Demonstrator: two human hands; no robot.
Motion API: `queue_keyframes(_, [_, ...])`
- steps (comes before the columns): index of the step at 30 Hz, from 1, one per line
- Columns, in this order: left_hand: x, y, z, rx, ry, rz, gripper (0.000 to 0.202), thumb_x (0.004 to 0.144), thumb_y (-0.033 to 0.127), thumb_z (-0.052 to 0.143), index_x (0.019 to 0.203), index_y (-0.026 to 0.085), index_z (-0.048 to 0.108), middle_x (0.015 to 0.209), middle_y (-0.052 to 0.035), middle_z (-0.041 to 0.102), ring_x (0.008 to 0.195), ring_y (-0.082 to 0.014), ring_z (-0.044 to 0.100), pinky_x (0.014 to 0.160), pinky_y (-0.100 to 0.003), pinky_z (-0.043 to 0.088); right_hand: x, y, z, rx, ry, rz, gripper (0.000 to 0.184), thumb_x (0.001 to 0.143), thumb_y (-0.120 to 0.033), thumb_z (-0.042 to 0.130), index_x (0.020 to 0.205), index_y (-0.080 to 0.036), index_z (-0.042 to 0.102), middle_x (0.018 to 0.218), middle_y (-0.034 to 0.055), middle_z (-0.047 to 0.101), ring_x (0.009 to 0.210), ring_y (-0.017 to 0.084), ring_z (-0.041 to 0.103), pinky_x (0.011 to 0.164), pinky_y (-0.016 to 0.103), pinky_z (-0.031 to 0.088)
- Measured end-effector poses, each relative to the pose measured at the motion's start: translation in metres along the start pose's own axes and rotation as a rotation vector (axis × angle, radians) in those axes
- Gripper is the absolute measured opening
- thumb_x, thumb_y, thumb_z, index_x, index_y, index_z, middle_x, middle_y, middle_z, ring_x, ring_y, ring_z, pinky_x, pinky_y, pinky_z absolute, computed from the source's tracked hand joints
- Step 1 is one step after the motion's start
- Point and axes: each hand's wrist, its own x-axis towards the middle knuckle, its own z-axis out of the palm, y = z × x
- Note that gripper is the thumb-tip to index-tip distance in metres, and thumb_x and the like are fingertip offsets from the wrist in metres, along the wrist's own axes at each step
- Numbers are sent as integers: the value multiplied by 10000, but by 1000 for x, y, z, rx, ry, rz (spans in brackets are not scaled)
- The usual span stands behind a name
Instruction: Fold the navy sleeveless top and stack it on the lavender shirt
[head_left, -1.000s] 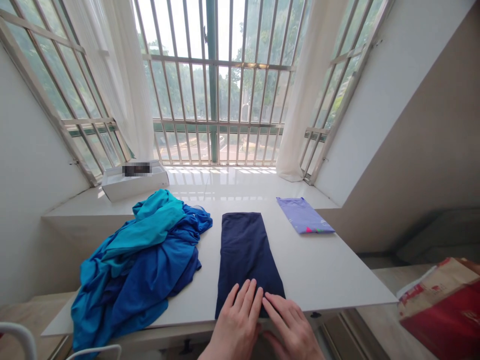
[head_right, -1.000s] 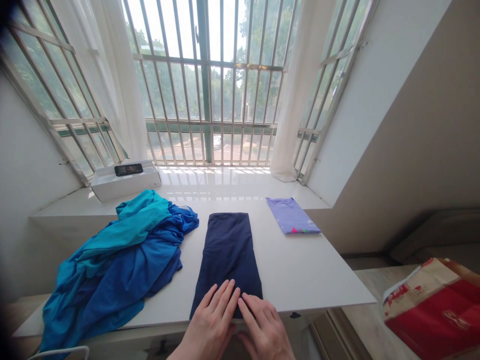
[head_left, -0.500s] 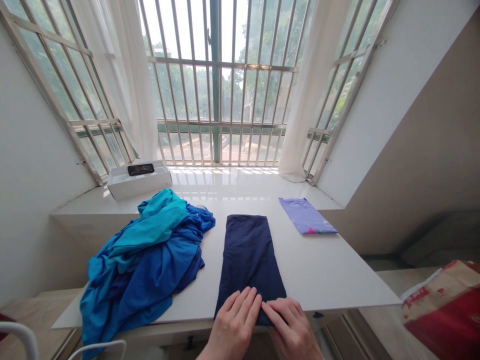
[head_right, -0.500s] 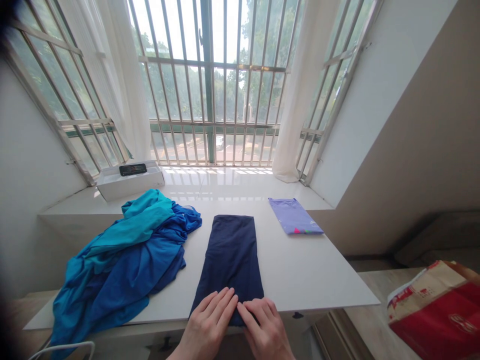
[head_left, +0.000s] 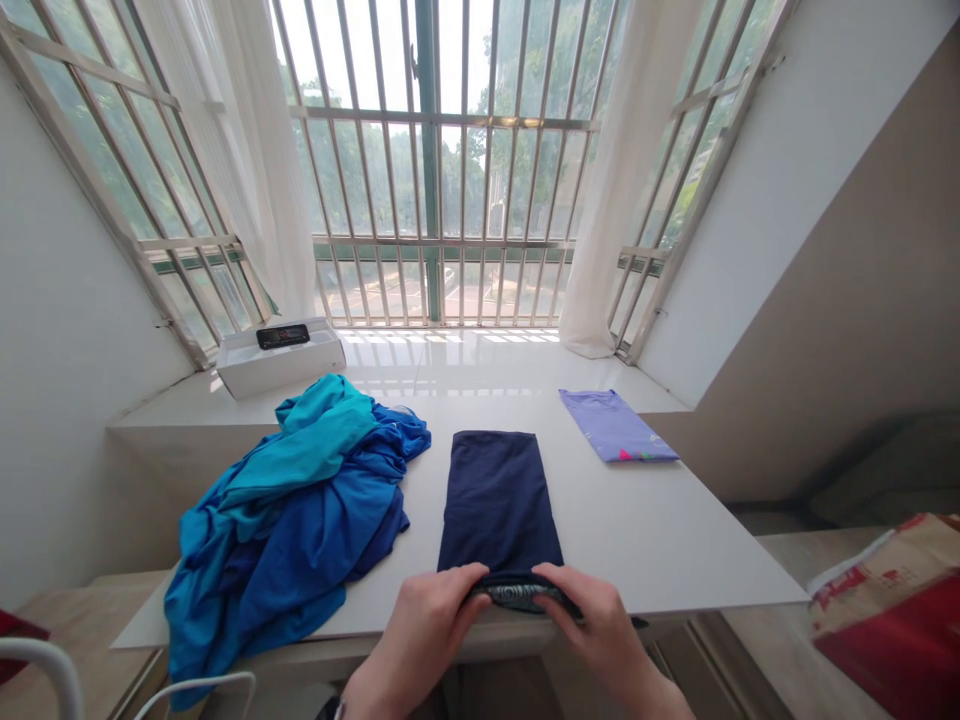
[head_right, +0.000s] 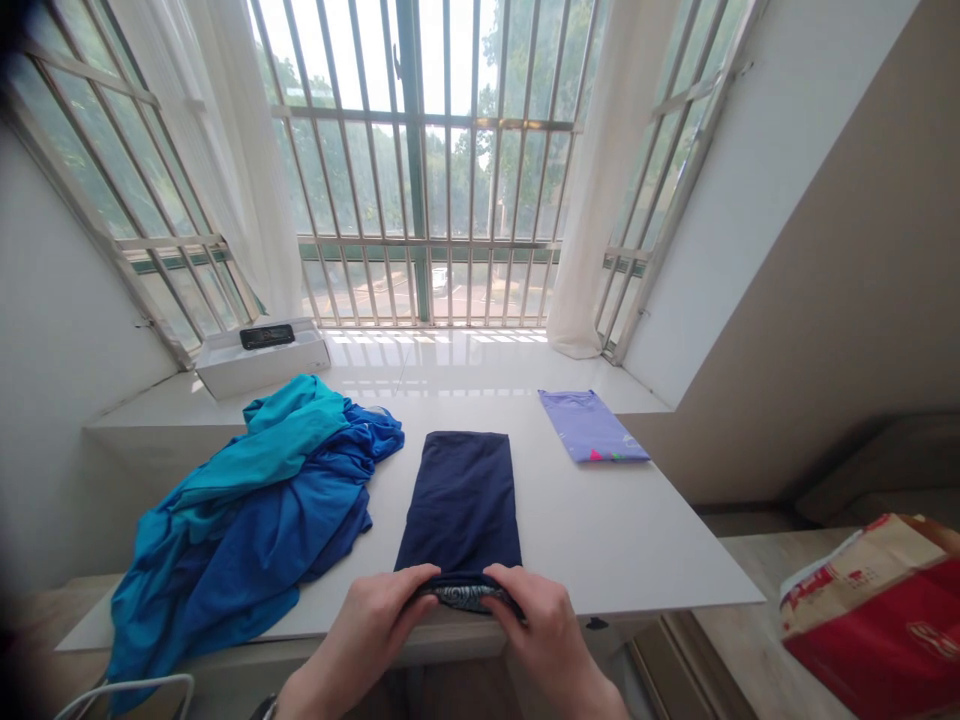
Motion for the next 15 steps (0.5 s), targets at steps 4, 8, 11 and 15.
queue_keyframes(4, [20, -9, -15, -225, -27, -216, 192, 907, 326, 617, 1062, 249, 699, 985, -11, 759, 869, -189, 706, 773, -250, 523, 24, 7, -2, 178, -41, 325, 301, 895, -460, 602, 1010, -207, 720, 923, 52, 768, 840, 214, 718, 755, 294, 573])
queue_keyframes(8, [30, -17, -24, -313, -49, -311, 252, 851, 349, 656, 1062, 225, 716, 995, -27, 749, 888, -200, 674, 753, -258, 501, 35, 13, 0, 262, -62, 456, 381, 865, -539, 600, 970, -192, 717, 875, 42, 750, 820, 218, 684, 738, 295, 541])
queue_keyframes(11, [30, -19, -24, -395, -115, -389, 352, 797, 352, 686, 1113, 196, 691, 933, -33, 736, 803, -194, 654, 659, -245, 485, 36, 15, 0, 295, -75, 498, 407, 852, -563, 604, 968, -188, 713, 896, 48, 743, 851, 226, 667, 758, 297, 524])
queue_keyframes(15, [27, -18, -21, -474, -147, -441, 319, 791, 352, 660, 1045, 160, 671, 862, -32, 707, 759, -184, 632, 611, -231, 467, 32, 17, -1, 331, -90, 515, 407, 835, -558, 625, 972, -183, 699, 871, 45, 726, 827, 223, 653, 746, 302, 517])
